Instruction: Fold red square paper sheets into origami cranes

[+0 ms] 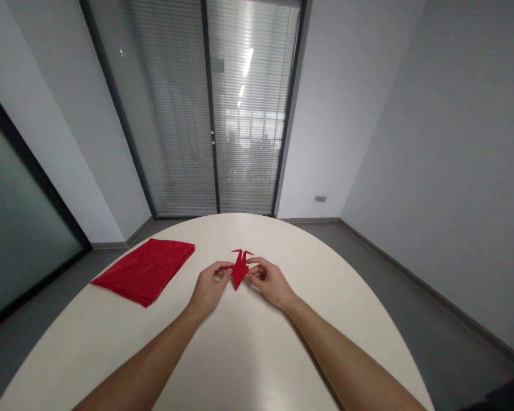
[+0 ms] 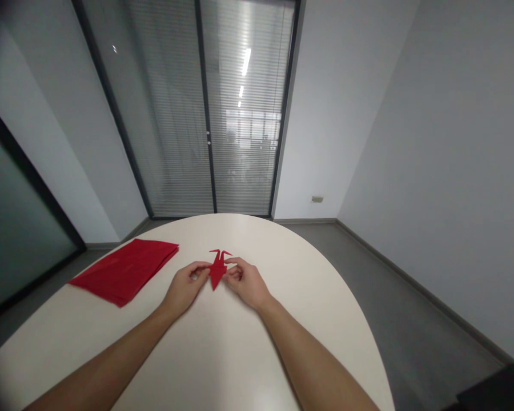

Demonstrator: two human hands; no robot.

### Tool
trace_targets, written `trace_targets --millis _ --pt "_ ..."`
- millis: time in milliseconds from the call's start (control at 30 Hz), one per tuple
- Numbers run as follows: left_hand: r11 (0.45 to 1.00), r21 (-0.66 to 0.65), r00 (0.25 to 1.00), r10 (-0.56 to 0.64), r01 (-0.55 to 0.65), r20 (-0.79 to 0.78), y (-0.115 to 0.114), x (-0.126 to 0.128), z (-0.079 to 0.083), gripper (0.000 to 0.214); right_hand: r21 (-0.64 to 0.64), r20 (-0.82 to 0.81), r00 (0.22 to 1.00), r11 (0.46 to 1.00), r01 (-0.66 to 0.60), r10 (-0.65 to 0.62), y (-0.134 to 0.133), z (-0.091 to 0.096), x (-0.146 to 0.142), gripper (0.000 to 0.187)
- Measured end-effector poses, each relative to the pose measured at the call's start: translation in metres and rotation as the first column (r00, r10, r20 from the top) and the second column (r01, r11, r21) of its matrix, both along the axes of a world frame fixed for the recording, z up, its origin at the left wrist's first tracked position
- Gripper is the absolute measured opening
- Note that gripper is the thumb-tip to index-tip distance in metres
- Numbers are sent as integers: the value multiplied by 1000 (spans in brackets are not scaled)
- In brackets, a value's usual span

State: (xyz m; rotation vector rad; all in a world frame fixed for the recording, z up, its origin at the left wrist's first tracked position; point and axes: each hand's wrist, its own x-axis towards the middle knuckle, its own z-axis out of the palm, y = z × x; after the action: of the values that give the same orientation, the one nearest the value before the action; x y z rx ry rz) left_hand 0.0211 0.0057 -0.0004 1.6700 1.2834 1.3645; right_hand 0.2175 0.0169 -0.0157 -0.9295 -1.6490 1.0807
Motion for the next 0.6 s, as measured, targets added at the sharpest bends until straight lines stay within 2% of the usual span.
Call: trace_targets --millis 600 --pt "1000 0 996 -8 8 88 5 1 -9 29 -15 -36 999 1000 22 -23 -2 9 0 36"
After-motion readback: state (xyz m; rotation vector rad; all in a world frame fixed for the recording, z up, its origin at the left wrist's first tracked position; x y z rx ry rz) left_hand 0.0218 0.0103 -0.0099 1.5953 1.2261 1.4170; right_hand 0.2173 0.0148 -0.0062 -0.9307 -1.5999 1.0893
